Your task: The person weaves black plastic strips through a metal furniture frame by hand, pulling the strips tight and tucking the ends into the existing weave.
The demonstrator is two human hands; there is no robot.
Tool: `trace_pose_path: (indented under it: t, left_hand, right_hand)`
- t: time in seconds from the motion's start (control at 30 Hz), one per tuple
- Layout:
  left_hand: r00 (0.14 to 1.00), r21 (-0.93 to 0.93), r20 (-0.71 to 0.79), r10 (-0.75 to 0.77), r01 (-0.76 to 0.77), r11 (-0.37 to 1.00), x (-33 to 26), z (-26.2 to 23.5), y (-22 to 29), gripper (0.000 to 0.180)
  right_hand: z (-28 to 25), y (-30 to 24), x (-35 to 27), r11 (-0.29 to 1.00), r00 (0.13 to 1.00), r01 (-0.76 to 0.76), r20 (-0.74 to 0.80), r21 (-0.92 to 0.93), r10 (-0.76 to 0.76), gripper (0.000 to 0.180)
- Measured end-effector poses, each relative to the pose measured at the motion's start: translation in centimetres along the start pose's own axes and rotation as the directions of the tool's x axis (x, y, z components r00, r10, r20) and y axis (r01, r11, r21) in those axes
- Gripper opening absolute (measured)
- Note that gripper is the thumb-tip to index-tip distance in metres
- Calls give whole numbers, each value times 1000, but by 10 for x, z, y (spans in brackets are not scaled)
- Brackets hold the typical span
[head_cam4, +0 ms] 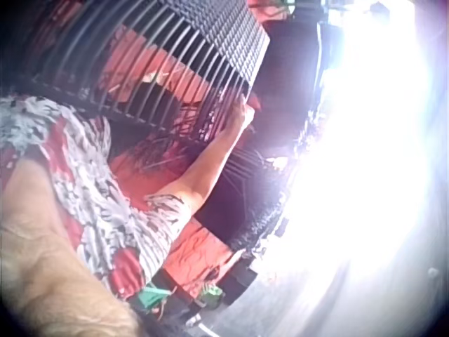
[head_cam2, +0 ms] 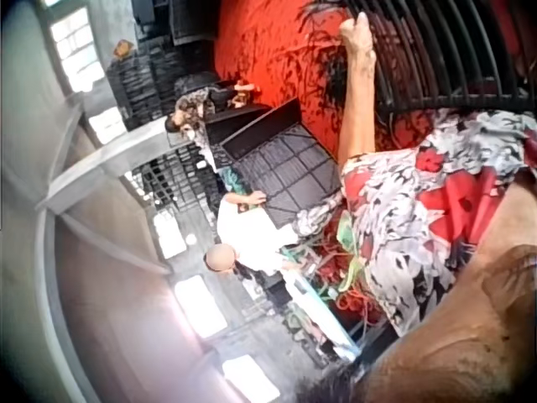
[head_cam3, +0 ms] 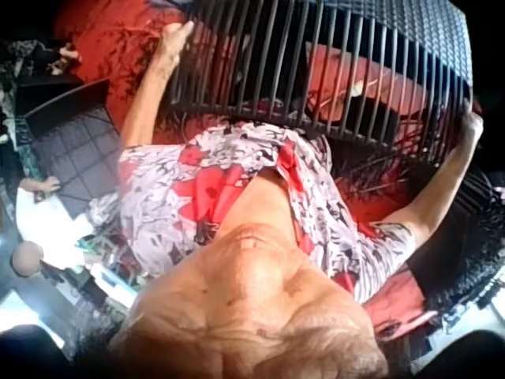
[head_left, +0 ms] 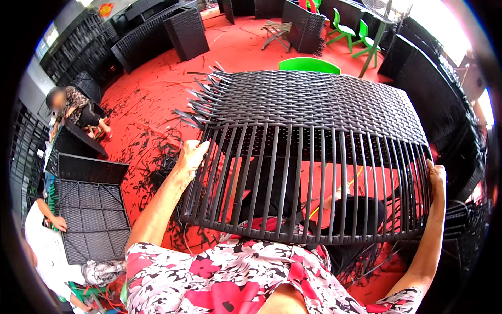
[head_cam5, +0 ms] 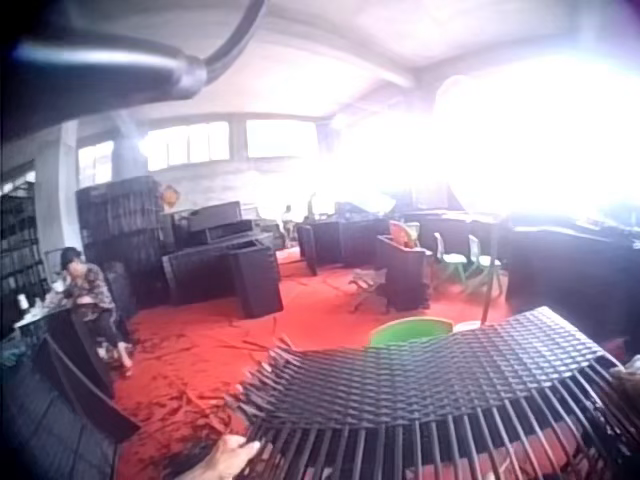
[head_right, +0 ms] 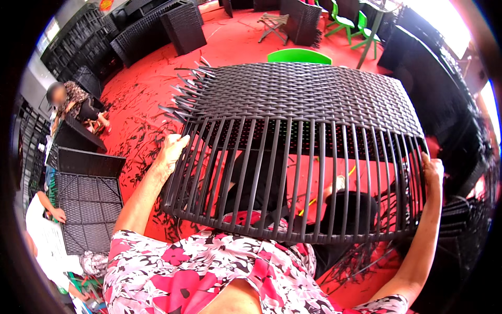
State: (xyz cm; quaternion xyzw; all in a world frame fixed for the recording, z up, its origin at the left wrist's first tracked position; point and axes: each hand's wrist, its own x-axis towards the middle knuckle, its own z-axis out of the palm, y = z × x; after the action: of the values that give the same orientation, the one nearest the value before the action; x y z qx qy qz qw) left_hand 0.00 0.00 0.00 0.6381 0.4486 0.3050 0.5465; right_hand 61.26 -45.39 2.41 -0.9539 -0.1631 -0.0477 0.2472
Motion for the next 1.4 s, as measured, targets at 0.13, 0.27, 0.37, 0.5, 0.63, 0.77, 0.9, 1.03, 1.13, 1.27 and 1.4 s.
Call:
trace_pose_path:
  t: [0.13,0.27,0.37,0.5,0.63,0.77,0.9,1.03,1.13,1.27,1.4]
  left_hand:
    - [968,-35,12,-252,252,967,-61,14,-32,30]
    - [991,-11,-18,-133,133,991,-13,-3,-9,32]
    - [984,-26,43,-173,174,984,-2,-10,-17,25]
    - [960,30,103,-260,258,966,-8,-19,-9,21]
    - [943,31,158,-291,290,957,-4,2,10,21]
    - [953,-172,146,-266,289,942,-3,-6,7,26]
    - [979,-5,108,-175,176,984,20,-28,14,28]
    - [989,80,109,-101,92,993,34,-26,27,29]
    - [998,346,49,42,-56,937,28,-38,31,33]
    - [983,453,113,145,-181,873,35,-36,38,34]
    - [996,584,33,87,-90,807,45,-42,31,32]
  right_hand:
    - [-32,12,3,982,990,8,138,-190,18,58]
    - [-15,-42,10,1000,995,-17,103,21,15,50]
    - [-18,-32,13,998,991,-36,133,42,31,47]
    - [-26,-33,-10,995,985,-57,159,-81,70,52]
    - [-46,-13,-20,991,981,-86,164,-102,102,54]
    - [-36,-56,-39,974,986,-36,151,-223,71,55]
    - [-20,-65,-52,984,970,-142,183,-111,161,54]
    - [-7,-38,-64,980,971,-141,176,-137,164,55]
    - [10,-47,-103,922,918,-312,322,228,231,42]
    - [17,-27,-130,948,914,-292,328,126,238,39]
    - [14,-43,-184,935,896,-310,381,173,226,36]
